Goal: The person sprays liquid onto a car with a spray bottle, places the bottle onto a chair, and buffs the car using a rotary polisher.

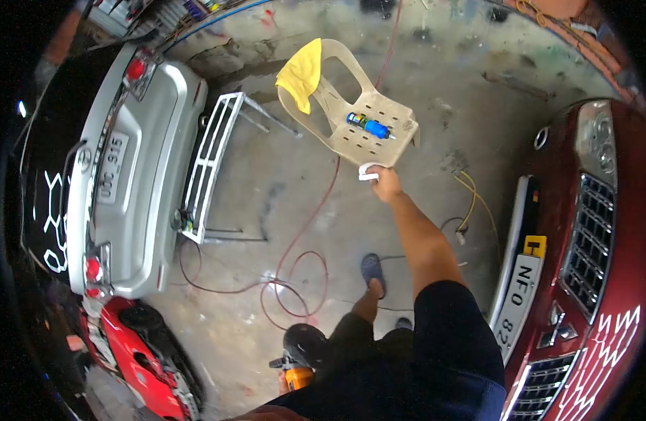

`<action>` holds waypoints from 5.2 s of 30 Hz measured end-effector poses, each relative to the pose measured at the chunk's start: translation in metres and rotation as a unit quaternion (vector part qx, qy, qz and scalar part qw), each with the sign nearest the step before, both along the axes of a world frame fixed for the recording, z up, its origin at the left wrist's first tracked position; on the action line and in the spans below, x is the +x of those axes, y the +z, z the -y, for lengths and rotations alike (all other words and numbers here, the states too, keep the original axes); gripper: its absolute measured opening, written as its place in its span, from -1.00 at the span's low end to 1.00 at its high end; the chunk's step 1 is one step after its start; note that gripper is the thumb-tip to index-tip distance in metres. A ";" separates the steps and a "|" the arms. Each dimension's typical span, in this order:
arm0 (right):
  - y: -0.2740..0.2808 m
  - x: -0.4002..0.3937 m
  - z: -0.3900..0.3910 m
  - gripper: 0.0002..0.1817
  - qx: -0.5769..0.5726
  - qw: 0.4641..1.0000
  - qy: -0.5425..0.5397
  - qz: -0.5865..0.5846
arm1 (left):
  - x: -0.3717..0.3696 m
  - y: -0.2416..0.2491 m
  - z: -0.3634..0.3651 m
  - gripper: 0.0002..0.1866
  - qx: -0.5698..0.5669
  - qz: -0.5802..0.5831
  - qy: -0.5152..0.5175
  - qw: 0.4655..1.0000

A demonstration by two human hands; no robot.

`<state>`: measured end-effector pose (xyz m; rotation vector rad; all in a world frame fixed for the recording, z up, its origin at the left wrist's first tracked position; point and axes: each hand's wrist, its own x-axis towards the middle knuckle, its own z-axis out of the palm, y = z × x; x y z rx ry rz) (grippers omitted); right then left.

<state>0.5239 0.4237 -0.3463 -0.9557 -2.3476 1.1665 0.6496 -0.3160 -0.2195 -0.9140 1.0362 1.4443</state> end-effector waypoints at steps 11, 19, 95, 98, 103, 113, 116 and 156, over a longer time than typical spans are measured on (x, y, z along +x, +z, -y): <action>-0.045 0.140 0.092 -0.71 -0.091 0.992 -0.048 0.079 | -0.127 -0.007 -0.051 -0.06 0.070 0.010 -0.218 0.973; 0.098 0.372 0.369 -0.67 -0.402 0.914 0.053 -0.033 | -0.131 0.002 -0.255 0.02 0.166 -0.093 -0.474 0.860; 0.513 1.272 0.790 0.13 -0.084 0.924 -0.345 -0.139 | 0.988 0.361 -0.124 -0.38 0.585 -0.101 -0.408 0.694; 0.525 1.329 0.780 0.09 -0.016 0.925 -0.356 -0.132 | 1.045 0.374 -0.135 -0.32 0.590 -0.088 -0.406 0.692; 0.581 1.428 0.717 -0.05 -0.020 0.880 -0.446 -0.162 | 1.188 0.429 -0.216 -0.51 0.616 -0.163 -0.357 0.683; 0.645 1.511 0.623 -0.09 -0.027 0.929 -0.365 -0.058 | 1.246 0.461 -0.299 -0.47 0.662 -0.134 -0.299 0.675; 0.629 1.523 0.610 -0.01 0.056 0.968 -0.238 -0.045 | 1.209 0.443 -0.267 -0.41 0.634 -0.201 -0.255 0.702; 0.702 1.942 0.522 -0.08 -0.006 0.930 -0.355 -0.094 | 1.667 0.526 -0.380 -0.50 0.632 -0.120 -0.273 0.715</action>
